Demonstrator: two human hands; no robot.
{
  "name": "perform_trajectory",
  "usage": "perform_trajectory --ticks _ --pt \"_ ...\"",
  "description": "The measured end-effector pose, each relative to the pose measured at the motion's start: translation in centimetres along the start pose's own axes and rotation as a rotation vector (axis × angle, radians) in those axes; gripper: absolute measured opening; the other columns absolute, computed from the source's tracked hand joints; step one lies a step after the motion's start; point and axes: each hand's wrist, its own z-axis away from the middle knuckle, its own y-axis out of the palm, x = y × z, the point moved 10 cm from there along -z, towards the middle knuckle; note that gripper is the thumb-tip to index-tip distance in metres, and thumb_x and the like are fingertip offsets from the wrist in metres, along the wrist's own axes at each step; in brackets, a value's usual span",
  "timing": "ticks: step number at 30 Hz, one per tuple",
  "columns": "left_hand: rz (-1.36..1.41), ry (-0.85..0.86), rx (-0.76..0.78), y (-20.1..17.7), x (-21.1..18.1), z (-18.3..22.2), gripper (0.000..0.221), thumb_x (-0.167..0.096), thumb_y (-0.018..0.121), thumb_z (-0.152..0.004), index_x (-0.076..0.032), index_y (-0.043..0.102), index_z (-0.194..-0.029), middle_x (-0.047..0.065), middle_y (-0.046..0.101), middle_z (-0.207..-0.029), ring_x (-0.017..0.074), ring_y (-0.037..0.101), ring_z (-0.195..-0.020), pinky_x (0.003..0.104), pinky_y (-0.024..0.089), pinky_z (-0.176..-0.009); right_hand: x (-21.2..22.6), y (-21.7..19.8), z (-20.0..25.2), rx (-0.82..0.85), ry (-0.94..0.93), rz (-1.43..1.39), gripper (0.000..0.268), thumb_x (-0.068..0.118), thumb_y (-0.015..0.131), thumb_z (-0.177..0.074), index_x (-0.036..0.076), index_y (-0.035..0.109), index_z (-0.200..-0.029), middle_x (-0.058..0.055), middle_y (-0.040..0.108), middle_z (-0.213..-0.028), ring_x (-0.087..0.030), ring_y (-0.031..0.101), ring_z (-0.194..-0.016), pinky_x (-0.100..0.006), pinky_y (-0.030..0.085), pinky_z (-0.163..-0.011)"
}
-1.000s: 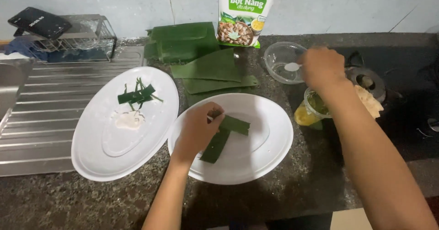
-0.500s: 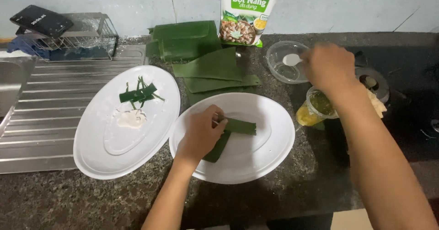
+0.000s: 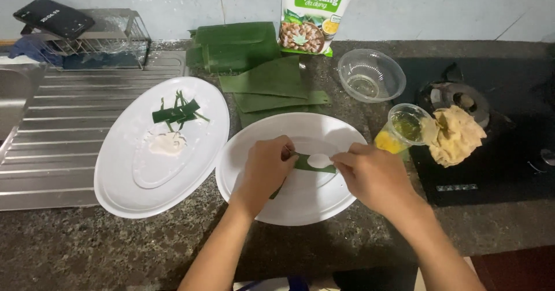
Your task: Assembling food items by folding filling into banana leaves on a kitchen counter.
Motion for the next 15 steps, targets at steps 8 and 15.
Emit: perform_trajectory --ticks 8,15 --pt "0.007 0.009 -0.002 -0.5 -0.1 0.2 0.012 -0.013 0.07 -0.087 -0.007 0.073 -0.097 0.017 0.077 -0.093 0.0353 0.075 -0.088 0.043 0.06 -0.075 -0.1 1.2 -0.5 0.059 0.063 -0.031 0.019 0.014 0.066 -0.084 0.016 0.081 -0.096 -0.009 0.075 -0.077 -0.027 0.07 -0.064 -0.032 0.055 -0.053" --pt "-0.022 0.016 -0.008 0.4 1.1 -0.7 0.012 -0.015 0.071 -0.086 -0.008 0.073 -0.095 0.015 0.077 -0.09 0.0333 0.074 -0.086 0.042 0.06 -0.074 -0.2 1.2 -0.6 0.073 0.079 0.01 0.021 0.011 0.064 -0.086 0.016 0.082 -0.098 -0.011 0.076 -0.078 -0.029 0.07 -0.064 -0.034 0.056 -0.053"
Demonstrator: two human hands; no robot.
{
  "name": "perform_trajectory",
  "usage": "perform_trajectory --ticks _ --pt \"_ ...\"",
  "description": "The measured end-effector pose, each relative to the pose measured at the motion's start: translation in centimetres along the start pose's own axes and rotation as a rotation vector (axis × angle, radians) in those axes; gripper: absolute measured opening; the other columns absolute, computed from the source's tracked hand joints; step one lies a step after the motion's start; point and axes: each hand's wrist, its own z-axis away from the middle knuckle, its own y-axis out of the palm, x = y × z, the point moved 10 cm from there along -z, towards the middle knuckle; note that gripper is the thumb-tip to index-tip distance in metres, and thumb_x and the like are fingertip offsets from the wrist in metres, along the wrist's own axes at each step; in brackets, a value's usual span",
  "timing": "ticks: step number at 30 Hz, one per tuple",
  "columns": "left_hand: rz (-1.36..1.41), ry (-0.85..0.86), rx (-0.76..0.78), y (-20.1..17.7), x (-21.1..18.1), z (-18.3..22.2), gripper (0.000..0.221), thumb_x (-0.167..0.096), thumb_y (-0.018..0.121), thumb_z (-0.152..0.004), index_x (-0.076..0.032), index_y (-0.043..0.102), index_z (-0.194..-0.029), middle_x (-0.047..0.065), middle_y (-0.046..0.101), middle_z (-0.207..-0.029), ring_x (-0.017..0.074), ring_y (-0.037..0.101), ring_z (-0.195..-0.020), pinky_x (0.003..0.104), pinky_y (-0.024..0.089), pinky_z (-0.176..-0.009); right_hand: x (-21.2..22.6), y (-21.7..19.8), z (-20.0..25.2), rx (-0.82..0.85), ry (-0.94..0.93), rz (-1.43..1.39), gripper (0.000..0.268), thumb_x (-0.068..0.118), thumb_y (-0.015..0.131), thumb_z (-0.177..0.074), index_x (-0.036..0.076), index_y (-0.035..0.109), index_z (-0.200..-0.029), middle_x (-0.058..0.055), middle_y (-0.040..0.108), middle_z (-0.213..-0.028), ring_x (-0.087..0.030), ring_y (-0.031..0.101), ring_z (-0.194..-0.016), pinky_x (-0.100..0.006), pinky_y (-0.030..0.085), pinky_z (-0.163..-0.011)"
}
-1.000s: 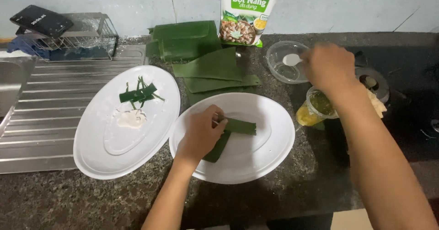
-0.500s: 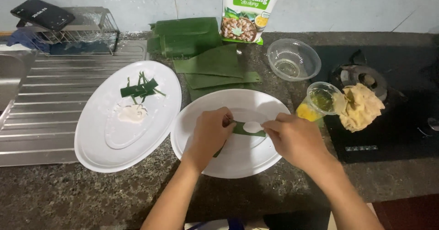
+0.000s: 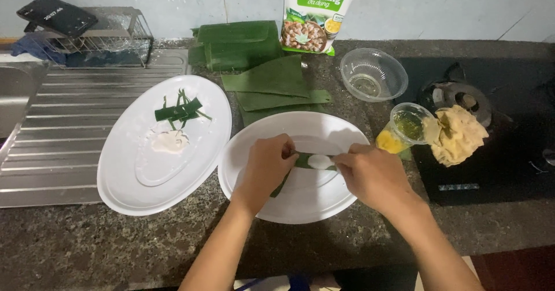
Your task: Assembling food items by folding filling into banana leaves on a kitchen counter.
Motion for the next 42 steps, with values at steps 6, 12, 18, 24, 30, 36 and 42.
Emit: perform_trajectory --ticks 6,12,18,24,30,36,42 --pt "0.03 0.023 -0.007 0.1 0.1 -0.1 0.013 -0.014 0.071 -0.086 -0.005 0.072 -0.095 0.017 0.076 -0.09 0.0343 0.074 -0.086 0.043 0.06 -0.075 -0.2 0.0 0.0 0.042 0.03 0.032 0.023 0.013 0.063 -0.087 0.018 0.081 -0.1 -0.01 0.075 -0.081 -0.028 0.07 -0.067 -0.033 0.056 -0.055" --pt "0.014 0.056 -0.02 0.0 0.1 -0.1 0.012 -0.013 0.073 -0.084 -0.007 0.071 -0.094 0.015 0.076 -0.087 0.0328 0.074 -0.085 0.042 0.06 -0.075 -0.4 0.3 -0.2 0.078 0.024 -0.023 0.024 0.012 0.063 -0.088 0.017 0.081 -0.103 -0.012 0.075 -0.079 -0.03 0.071 -0.069 -0.035 0.058 -0.06" --pt "0.012 0.042 -0.016 0.0 0.3 -0.4 0.012 -0.011 0.073 -0.084 -0.007 0.072 -0.095 0.016 0.077 -0.089 0.0329 0.074 -0.086 0.042 0.06 -0.075 -0.5 0.4 -0.5 0.082 0.035 -0.094 0.025 0.012 0.063 -0.088 0.016 0.081 -0.104 -0.014 0.075 -0.079 -0.032 0.072 -0.072 -0.039 0.059 -0.064" --pt "0.016 0.024 0.002 0.0 -0.1 -0.1 0.013 -0.012 0.072 -0.085 -0.007 0.072 -0.097 0.015 0.077 -0.09 0.0322 0.074 -0.087 0.042 0.061 -0.077 -0.8 0.7 -0.7 0.067 0.034 -0.074 0.024 0.011 0.063 -0.088 0.016 0.081 -0.103 -0.013 0.075 -0.079 -0.03 0.072 -0.071 -0.036 0.059 -0.062" --pt "0.018 0.034 -0.003 0.2 0.2 -0.2 0.013 -0.011 0.073 -0.084 -0.007 0.072 -0.097 0.015 0.077 -0.091 0.0336 0.074 -0.088 0.043 0.061 -0.077 -0.9 1.3 -0.6 -0.003 0.001 -0.016 0.022 0.012 0.065 -0.086 0.016 0.081 -0.1 -0.012 0.074 -0.078 -0.03 0.071 -0.07 -0.036 0.058 -0.059" --pt "0.028 0.016 -0.001 -0.2 -0.1 0.3 0.012 -0.011 0.072 -0.084 -0.007 0.072 -0.095 0.015 0.077 -0.091 0.0342 0.074 -0.088 0.043 0.06 -0.077 -1.2 2.0 -0.5 -0.059 -0.012 -0.04 0.022 0.009 0.065 -0.086 0.016 0.081 -0.099 -0.012 0.074 -0.075 -0.03 0.07 -0.067 -0.036 0.058 -0.057" --pt "0.029 0.03 -0.005 0.1 0.1 0.2 0.012 -0.01 0.074 -0.083 -0.008 0.072 -0.095 0.015 0.077 -0.089 0.0331 0.074 -0.086 0.042 0.061 -0.075 0.4 0.2 0.7 -0.075 -0.056 -0.025 0.022 0.009 0.066 -0.084 0.017 0.082 -0.097 -0.012 0.074 -0.072 -0.028 0.069 -0.063 -0.033 0.056 -0.054"
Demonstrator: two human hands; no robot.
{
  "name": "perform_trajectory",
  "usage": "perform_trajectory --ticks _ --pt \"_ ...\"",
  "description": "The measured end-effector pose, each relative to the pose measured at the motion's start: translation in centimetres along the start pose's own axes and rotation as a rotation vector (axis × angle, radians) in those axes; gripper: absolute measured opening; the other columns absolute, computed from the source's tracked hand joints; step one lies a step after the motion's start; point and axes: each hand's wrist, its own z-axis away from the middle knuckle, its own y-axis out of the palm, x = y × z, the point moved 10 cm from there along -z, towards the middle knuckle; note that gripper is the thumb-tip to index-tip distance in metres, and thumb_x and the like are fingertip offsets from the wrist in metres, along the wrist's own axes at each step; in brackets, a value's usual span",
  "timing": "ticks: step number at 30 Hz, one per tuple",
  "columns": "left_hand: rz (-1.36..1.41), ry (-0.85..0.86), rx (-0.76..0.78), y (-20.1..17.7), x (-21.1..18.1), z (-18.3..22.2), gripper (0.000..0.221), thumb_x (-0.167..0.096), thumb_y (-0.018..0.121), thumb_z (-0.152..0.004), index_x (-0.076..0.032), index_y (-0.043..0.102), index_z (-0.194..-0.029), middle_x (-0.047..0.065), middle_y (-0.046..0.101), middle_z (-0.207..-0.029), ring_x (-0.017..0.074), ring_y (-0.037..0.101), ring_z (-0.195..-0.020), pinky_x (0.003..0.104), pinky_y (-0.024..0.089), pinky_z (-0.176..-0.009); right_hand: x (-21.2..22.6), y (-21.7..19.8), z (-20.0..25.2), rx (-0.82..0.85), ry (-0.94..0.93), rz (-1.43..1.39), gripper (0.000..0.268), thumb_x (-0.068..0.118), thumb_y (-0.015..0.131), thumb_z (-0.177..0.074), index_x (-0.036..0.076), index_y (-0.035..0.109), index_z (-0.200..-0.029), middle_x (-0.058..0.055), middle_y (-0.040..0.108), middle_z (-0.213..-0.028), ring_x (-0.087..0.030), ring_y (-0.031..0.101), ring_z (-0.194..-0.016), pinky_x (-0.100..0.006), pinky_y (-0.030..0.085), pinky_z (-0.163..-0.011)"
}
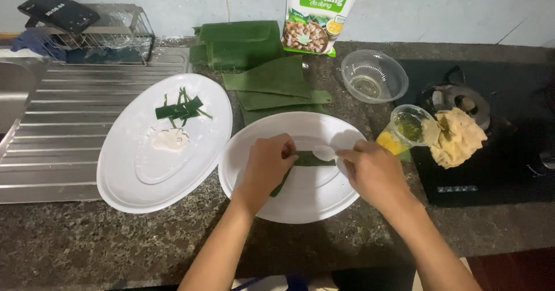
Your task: Assembling food items by folding filling into banana leaves on a kitchen counter.
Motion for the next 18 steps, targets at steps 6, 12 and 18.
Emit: perform_trajectory --ticks 6,12,18 --pt "-0.012 0.011 -0.005 0.4 0.5 -0.3 0.013 -0.012 0.075 -0.083 -0.009 0.072 -0.095 0.014 0.077 -0.088 0.0328 0.074 -0.085 0.042 0.061 -0.075 1.0 -0.5 -0.2 0.012 -0.015 -0.035 0.021 0.008 0.066 -0.084 0.015 0.082 -0.094 -0.014 0.074 -0.072 -0.028 0.068 -0.063 -0.033 0.054 -0.054" --pt "-0.04 -0.019 0.004 0.1 -0.1 0.0 0.014 -0.011 0.074 -0.084 -0.009 0.071 -0.097 0.014 0.077 -0.092 0.0324 0.074 -0.088 0.041 0.061 -0.078 -0.5 1.5 -1.8 -0.019 -0.065 -0.03 0.021 0.005 0.064 -0.085 0.01 0.08 -0.098 -0.014 0.073 -0.072 -0.026 0.067 -0.064 -0.031 0.053 -0.055" --pt "-0.037 -0.049 0.012 -0.3 0.1 0.0 0.02 -0.01 0.076 -0.083 -0.006 0.065 -0.099 0.018 0.076 -0.095 0.0354 0.074 -0.091 0.044 0.06 -0.08 0.3 0.8 -1.7 0.032 -0.08 0.003 0.02 0.007 0.067 -0.082 0.015 0.082 -0.094 -0.013 0.072 -0.073 -0.029 0.068 -0.064 -0.037 0.055 -0.055"
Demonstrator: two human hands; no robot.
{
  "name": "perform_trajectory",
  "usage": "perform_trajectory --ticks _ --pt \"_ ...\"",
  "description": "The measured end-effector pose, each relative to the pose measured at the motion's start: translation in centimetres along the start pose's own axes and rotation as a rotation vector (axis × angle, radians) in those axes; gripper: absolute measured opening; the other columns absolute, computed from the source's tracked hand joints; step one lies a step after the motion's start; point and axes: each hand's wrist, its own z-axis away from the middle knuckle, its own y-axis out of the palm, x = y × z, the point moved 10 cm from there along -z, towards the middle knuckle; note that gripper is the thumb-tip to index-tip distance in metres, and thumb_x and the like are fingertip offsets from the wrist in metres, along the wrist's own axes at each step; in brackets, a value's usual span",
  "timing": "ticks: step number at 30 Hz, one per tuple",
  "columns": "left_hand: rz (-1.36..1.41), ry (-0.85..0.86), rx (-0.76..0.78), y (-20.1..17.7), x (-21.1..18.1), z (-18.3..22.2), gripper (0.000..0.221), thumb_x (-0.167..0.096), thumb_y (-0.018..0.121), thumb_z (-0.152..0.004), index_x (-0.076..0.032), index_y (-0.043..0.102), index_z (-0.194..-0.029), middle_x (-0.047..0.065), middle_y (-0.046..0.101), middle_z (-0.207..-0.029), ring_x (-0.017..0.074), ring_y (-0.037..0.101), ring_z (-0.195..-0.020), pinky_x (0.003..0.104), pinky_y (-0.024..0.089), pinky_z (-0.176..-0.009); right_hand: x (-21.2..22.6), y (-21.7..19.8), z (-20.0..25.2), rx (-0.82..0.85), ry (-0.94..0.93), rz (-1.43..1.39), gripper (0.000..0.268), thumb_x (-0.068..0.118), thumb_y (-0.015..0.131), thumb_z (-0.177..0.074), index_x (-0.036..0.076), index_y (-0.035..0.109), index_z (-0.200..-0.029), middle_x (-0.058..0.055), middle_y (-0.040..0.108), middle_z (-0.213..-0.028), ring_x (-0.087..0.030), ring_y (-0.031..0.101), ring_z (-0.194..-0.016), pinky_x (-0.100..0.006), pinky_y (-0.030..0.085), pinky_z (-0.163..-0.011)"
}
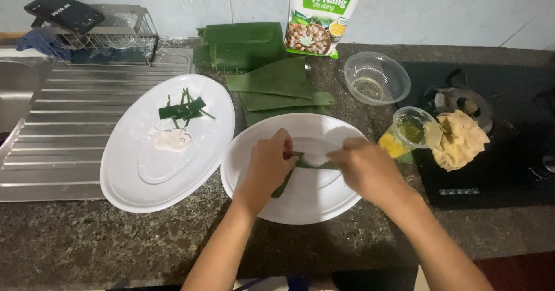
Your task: Assembling food items by folding filling into banana leaves on a kitchen counter.
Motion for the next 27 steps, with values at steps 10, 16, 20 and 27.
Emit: perform_trajectory --ticks 10,16,20,27 --pt "-0.142 0.002 -0.014 -3.0 -1.0 2.3 0.058 -0.03 0.084 -0.076 -0.008 0.056 -0.122 0.019 0.071 -0.108 0.0373 0.069 -0.103 0.051 0.055 -0.088 -5.1 -2.5 3.0 -0.328 0.159 -0.491 0.024 0.002 0.066 -0.089 0.01 0.08 -0.105 -0.022 0.073 -0.077 -0.037 0.07 -0.071 -0.044 0.056 -0.065" --pt "-0.331 -0.148 0.053 -1.0 -0.3 4.4 0.034 -0.016 0.068 -0.091 -0.005 0.051 -0.118 0.018 0.067 -0.094 0.0366 0.07 -0.091 0.05 0.06 -0.076 -4.1 1.0 3.0 -0.289 0.209 -0.609 0.019 0.006 0.067 -0.091 0.01 0.08 -0.104 -0.019 0.075 -0.078 -0.028 0.069 -0.066 -0.037 0.055 -0.063" --pt "-0.423 -0.161 0.023 -0.5 2.3 3.9 0.021 -0.013 0.061 -0.093 -0.006 0.054 -0.112 0.014 0.068 -0.088 0.03 0.073 -0.087 0.043 0.063 -0.073 -2.8 0.4 2.9 -0.307 0.203 -0.619 0.019 0.004 0.067 -0.09 0.009 0.08 -0.104 -0.017 0.076 -0.077 -0.024 0.068 -0.063 -0.033 0.055 -0.061" --pt "-0.253 -0.15 -0.189 -4.9 4.1 -4.7 0.025 -0.023 0.061 -0.093 -0.013 0.072 -0.112 0.013 0.07 -0.093 0.032 0.071 -0.091 0.045 0.057 -0.078 -2.9 -0.9 3.4 -0.296 0.285 -0.686 0.019 0.005 0.07 -0.088 0.004 0.079 -0.104 -0.023 0.078 -0.089 -0.036 0.074 -0.079 -0.043 0.058 -0.066"
